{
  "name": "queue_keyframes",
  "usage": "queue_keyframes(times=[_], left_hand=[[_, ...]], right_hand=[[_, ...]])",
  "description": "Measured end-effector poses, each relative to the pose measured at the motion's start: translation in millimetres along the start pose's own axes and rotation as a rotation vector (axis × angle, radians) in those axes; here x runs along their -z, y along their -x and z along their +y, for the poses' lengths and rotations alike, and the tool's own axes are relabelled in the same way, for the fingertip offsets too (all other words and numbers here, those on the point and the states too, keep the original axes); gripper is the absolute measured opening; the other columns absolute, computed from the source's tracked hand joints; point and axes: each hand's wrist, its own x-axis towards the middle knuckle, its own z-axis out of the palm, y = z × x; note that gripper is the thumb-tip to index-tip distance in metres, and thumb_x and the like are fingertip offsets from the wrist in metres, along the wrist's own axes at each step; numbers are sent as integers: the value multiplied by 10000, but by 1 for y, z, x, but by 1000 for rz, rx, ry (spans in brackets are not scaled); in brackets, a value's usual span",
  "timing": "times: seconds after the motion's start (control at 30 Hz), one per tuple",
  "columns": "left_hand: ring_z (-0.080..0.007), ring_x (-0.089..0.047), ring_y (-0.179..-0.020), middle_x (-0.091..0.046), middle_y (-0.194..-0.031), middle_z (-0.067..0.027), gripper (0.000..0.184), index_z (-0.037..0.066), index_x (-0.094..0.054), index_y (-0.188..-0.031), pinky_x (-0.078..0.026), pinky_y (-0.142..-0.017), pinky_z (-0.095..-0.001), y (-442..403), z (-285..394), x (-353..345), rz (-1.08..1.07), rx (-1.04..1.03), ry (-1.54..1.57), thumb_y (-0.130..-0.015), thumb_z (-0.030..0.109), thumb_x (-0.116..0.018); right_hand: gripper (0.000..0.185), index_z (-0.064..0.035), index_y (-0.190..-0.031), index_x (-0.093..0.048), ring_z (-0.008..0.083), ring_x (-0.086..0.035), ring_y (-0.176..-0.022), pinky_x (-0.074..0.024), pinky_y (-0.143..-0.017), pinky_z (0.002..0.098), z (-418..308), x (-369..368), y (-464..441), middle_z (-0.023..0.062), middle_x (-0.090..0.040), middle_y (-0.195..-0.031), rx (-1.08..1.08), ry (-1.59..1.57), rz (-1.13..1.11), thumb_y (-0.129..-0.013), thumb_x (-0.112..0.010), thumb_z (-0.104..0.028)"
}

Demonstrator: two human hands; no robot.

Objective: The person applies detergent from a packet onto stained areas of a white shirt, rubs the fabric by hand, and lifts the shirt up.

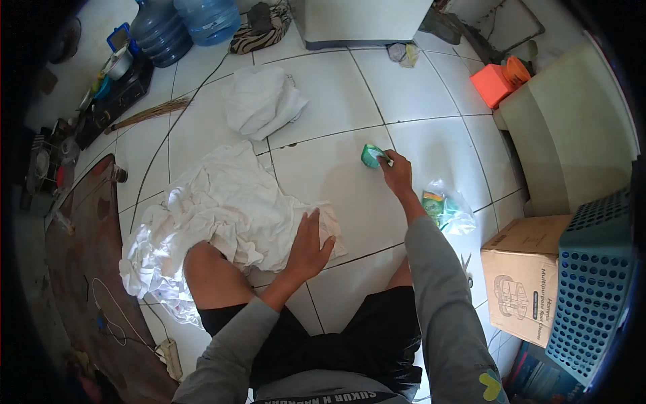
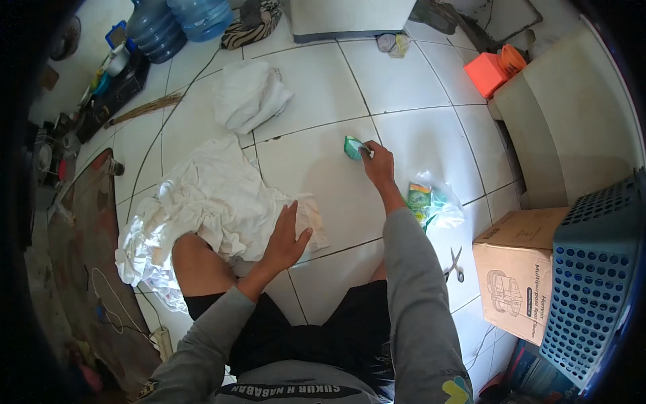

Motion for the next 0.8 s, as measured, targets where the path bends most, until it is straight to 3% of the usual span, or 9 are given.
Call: queue_keyframes(times=[0.03,0.1,0.23,0.3,0.33,0.43,0.47,0.53,0.8], left_hand=[[-527,-338,-1578,-389,-1683,-333,801,-120,-307,-1644,-277,-1323,-533,5,4,3,2,5,2,-1051,273,-677],[-495,-428,-1540,-459,-1644,-321,807,-97,-334,-1636,-366,-1278,-537,13,9,4,-2,99,216,-1050,313,-709],[-409,-565,-1449,-554,-1575,-278,804,-51,-381,-1624,-488,-1186,-492,20,21,-9,16,177,480,-1021,308,-774],[-259,-574,-1426,-577,-1539,-191,768,-22,-415,-1607,-562,-1110,-419,26,12,-26,-154,253,916,-989,171,-829],[-208,-646,-1294,-647,-1424,-146,698,-20,-488,-1550,-594,-1044,-376,32,5,-34,-175,259,1082,-965,106,-847],[-205,-706,-1183,-706,-1333,-116,622,-18,-547,-1488,-609,-1006,-365,51,-13,-39,-305,368,931,-956,83,-853],[-205,-706,-1183,-706,-1333,-116,622,-18,-547,-1488,-609,-1006,-365,56,-14,-42,-304,374,931,-956,83,-853],[-191,-728,-1119,-740,-1250,-94,563,-20,-596,-1431,-617,-976,-365,66,-15,-53,-238,462,1005,-944,76,-861],[-178,-727,-1101,-740,-1249,-106,505,-35,-622,-1379,-608,-949,-344,60,-15,-73,-226,484,1020,-946,78,-855]], right_hand=[[297,-38,-1152,-770,378,-756,-895,-577,-825,463,-6,4,10,172,-797,-992,1,1,-5,-983,-801,-279],[253,-55,-1137,-780,294,-696,-707,-532,-687,434,-17,16,45,134,-767,-831,113,-88,-140,-1016,-779,-277],[274,-6,-1159,-763,117,-615,-741,-507,-669,348,-65,43,145,77,-734,-820,-224,-146,-506,-1034,-779,-250],[274,9,-1170,-755,121,-621,-758,-518,-688,348,-79,41,190,94,-747,-846,-212,-262,-548,-1034,-777,-228],[276,24,-1182,-747,126,-627,-774,-529,-707,348,-83,40,206,111,-760,-872,-190,-387,-574,-1033,-775,-206],[268,25,-1206,-740,142,-659,-808,-551,-750,348,-79,26,234,131,-779,-921,-127,-329,-632,-1039,-759,-183],[268,27,-1201,-738,166,-693,-812,-571,-764,363,-76,27,235,127,-789,-928,-152,-186,-709,-1028,-765,-176],[272,38,-1180,-741,178,-706,-805,-577,-760,367,-68,20,236,129,-787,-923,-184,-259,-711,-1022,-771,-182],[337,66,-1131,-760,191,-726,-770,-597,-734,364,-53,15,224,131,-790,-914,-296,-279,-762,-979,-825,-227]])
